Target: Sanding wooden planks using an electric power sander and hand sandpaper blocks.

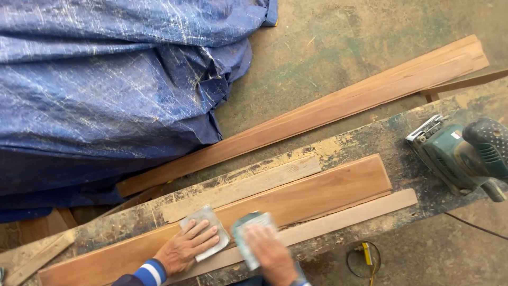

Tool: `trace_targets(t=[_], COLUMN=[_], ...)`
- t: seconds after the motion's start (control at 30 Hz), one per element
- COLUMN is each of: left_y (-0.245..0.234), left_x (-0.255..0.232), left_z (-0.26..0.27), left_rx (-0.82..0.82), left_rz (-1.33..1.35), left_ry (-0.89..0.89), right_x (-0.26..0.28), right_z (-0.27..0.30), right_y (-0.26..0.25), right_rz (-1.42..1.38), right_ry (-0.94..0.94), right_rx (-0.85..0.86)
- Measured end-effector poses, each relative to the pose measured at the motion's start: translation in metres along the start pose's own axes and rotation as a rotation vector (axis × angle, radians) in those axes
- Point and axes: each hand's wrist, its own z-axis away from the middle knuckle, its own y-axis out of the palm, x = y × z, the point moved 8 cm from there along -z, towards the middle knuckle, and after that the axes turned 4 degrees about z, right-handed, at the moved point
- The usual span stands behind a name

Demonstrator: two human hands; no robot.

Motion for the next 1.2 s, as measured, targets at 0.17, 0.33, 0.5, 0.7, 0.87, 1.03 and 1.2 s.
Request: trace_targets(t=[0.17,0.33,0.5,0.7,0.87,1.03,1.2], left_y=[0.003,-0.005,-0.001,-0.009,-0.015,0.006,0.004], left_x=[-0.005,-0.049,-0.087,-0.056,-0.056,-0.084,-0.047], left_z=[-0.015,-0.157,-0.291,-0.156,-0.191,-0.295,-0.159], left_rx=[-0.033,-0.109,-0.164,-0.015,0.041,-0.195,-0.117], left_rz=[0.112,0.119,0.059,0.067,0.101,-0.005,0.015], left_ry=[0.013,0.153,0.182,0.191,0.151,0.167,0.136], right_x=[-0.162,-0.216,-0.217,-0.215,-0.217,-0.221,-0.211], right_z=[0.018,0.013,0.011,0.018,0.018,0.019,0.016], right_y=[-0.115,-0.153,-0.152,-0.15,-0.152,-0.148,-0.14], right_rz=[0.258,0.383,0.365,0.338,0.341,0.351,0.381], right_ry=[0.312,0.535,0.556,0.558,0.559,0.551,0.539], right_rx=[-0.197,-0.252,-0.274,-0.266,-0.295,-0.271,-0.285])
